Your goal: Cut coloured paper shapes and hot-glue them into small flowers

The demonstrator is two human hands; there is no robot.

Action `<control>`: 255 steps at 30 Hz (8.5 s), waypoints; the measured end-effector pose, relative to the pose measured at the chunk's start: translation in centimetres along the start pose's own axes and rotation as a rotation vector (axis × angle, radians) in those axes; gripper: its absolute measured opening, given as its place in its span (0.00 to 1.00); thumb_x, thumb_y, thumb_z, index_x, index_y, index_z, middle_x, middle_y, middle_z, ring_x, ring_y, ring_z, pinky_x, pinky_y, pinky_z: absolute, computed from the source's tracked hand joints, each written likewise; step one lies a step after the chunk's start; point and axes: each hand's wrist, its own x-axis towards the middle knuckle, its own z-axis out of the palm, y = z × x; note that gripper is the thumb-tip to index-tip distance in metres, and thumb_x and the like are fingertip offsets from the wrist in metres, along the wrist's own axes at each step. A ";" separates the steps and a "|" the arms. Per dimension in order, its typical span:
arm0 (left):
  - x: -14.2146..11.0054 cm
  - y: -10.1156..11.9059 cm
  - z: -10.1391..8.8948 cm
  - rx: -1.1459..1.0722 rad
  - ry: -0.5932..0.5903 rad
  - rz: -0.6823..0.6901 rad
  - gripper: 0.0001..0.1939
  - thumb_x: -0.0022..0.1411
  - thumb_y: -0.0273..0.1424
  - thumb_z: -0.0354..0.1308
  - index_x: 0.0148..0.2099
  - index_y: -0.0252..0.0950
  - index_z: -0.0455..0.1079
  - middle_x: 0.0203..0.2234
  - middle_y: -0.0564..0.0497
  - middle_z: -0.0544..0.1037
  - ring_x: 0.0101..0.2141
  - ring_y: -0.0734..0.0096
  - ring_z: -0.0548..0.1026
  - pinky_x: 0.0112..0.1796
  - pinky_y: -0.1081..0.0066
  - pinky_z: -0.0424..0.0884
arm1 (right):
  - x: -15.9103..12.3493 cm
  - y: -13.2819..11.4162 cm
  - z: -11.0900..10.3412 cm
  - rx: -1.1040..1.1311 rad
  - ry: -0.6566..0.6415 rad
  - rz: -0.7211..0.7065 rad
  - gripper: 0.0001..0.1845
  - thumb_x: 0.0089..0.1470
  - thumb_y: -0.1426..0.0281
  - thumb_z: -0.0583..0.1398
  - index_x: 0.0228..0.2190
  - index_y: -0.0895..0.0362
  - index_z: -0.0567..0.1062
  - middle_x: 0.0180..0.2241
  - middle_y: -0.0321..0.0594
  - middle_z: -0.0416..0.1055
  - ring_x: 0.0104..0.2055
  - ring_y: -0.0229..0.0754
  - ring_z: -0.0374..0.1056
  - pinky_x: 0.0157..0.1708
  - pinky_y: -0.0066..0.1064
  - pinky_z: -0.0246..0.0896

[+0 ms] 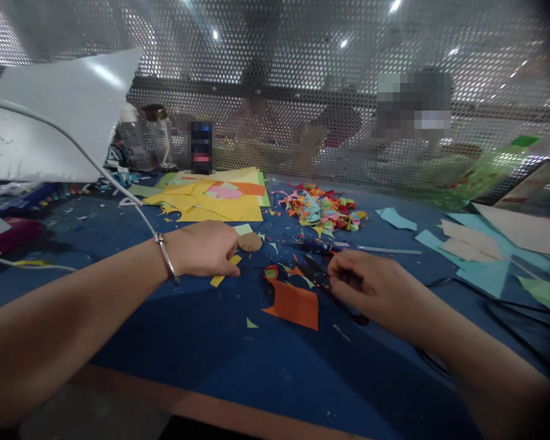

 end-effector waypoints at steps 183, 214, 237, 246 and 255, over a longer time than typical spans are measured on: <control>0.8 4.1 3.7 -1.906 -0.157 0.113 0.07 0.50 0.26 0.71 0.32 0.29 0.79 0.28 0.48 0.83 0.30 0.75 0.80 0.35 0.78 0.74 | -0.5 -3.9 0.4 0.354 0.174 0.030 0.16 0.62 0.56 0.55 0.33 0.53 0.76 0.23 0.33 0.72 0.25 0.37 0.65 0.25 0.26 0.60; 0.6 3.9 3.6 -1.791 -0.156 0.089 0.09 0.51 0.31 0.71 0.34 0.30 0.79 0.29 0.46 0.83 0.31 0.71 0.80 0.36 0.74 0.72 | -0.6 -3.9 0.4 0.349 0.141 0.051 0.19 0.63 0.53 0.54 0.32 0.54 0.75 0.23 0.34 0.69 0.25 0.38 0.62 0.24 0.28 0.57; 0.5 3.9 3.8 -1.748 -0.146 0.104 0.08 0.51 0.31 0.71 0.33 0.31 0.79 0.28 0.47 0.83 0.31 0.73 0.79 0.35 0.74 0.71 | -0.7 -4.0 0.4 0.337 0.141 0.032 0.19 0.63 0.53 0.54 0.31 0.53 0.74 0.22 0.33 0.69 0.24 0.37 0.62 0.23 0.27 0.57; 0.3 3.9 3.8 -1.746 -0.152 0.116 0.09 0.51 0.31 0.72 0.33 0.32 0.79 0.28 0.46 0.83 0.30 0.72 0.80 0.35 0.73 0.73 | -0.7 -4.0 0.5 0.328 0.162 0.001 0.19 0.63 0.54 0.54 0.30 0.53 0.75 0.21 0.33 0.68 0.23 0.37 0.62 0.24 0.27 0.58; 0.5 3.9 3.8 -1.745 -0.185 0.127 0.11 0.49 0.33 0.73 0.32 0.31 0.79 0.28 0.46 0.83 0.30 0.72 0.80 0.34 0.75 0.74 | -0.7 -4.0 0.6 0.320 0.168 0.000 0.18 0.63 0.56 0.55 0.31 0.54 0.75 0.21 0.32 0.66 0.23 0.37 0.60 0.23 0.27 0.57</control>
